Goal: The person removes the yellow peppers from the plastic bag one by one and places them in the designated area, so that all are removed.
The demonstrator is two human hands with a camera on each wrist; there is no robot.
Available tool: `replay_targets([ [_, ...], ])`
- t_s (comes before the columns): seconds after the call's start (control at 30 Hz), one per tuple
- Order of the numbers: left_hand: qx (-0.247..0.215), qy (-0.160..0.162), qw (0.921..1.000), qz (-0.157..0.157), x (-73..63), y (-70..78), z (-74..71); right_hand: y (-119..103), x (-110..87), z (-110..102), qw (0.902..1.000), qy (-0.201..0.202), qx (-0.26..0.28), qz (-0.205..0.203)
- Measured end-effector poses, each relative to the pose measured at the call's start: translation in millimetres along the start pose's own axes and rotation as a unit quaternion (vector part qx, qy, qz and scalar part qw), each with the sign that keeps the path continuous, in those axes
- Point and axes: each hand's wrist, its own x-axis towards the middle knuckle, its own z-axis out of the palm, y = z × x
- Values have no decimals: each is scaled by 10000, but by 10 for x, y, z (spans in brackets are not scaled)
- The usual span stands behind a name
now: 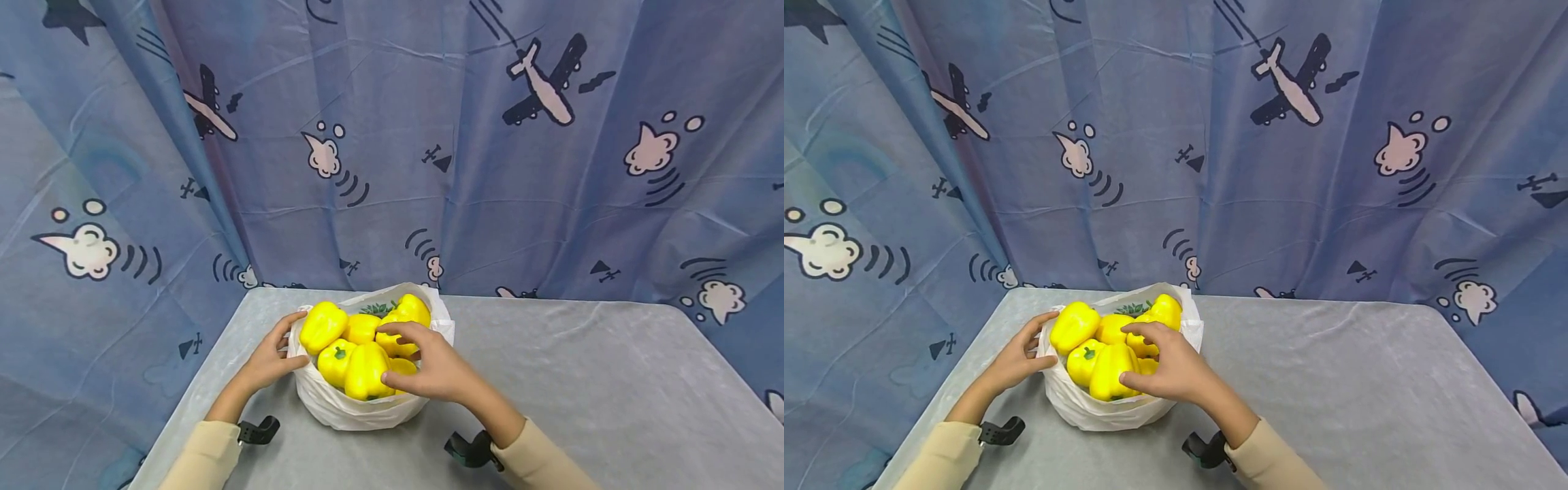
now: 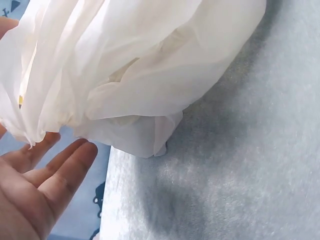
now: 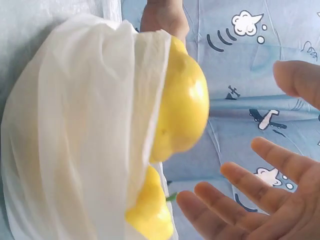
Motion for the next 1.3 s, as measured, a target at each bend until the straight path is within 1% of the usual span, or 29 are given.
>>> replay_targets([
  [0.1,-68,-26,10000,15,-5,6,-7,-13,29,65,9999,-128,-94,52],
  [0.3,-65,7,10000,-53,-17,43,-12,18,85,174,9970,-277,-720,34],
  [0.43,-47,-1,9999,-121,-15,69,-21,47,101,216,9956,-360,-866,83],
  [0.73,23,20,9998,-212,-1,62,-21,82,118,250,9942,-398,-997,55],
  [0.93,59,-4,9998,-204,-5,47,-14,95,133,269,9932,-458,-1074,46],
  [1.1,73,48,9997,-231,0,44,-11,101,151,278,9920,-493,-1160,24],
  [1.3,-8,42,9998,-209,-9,66,-18,104,160,281,9930,-511,-1063,11],
])
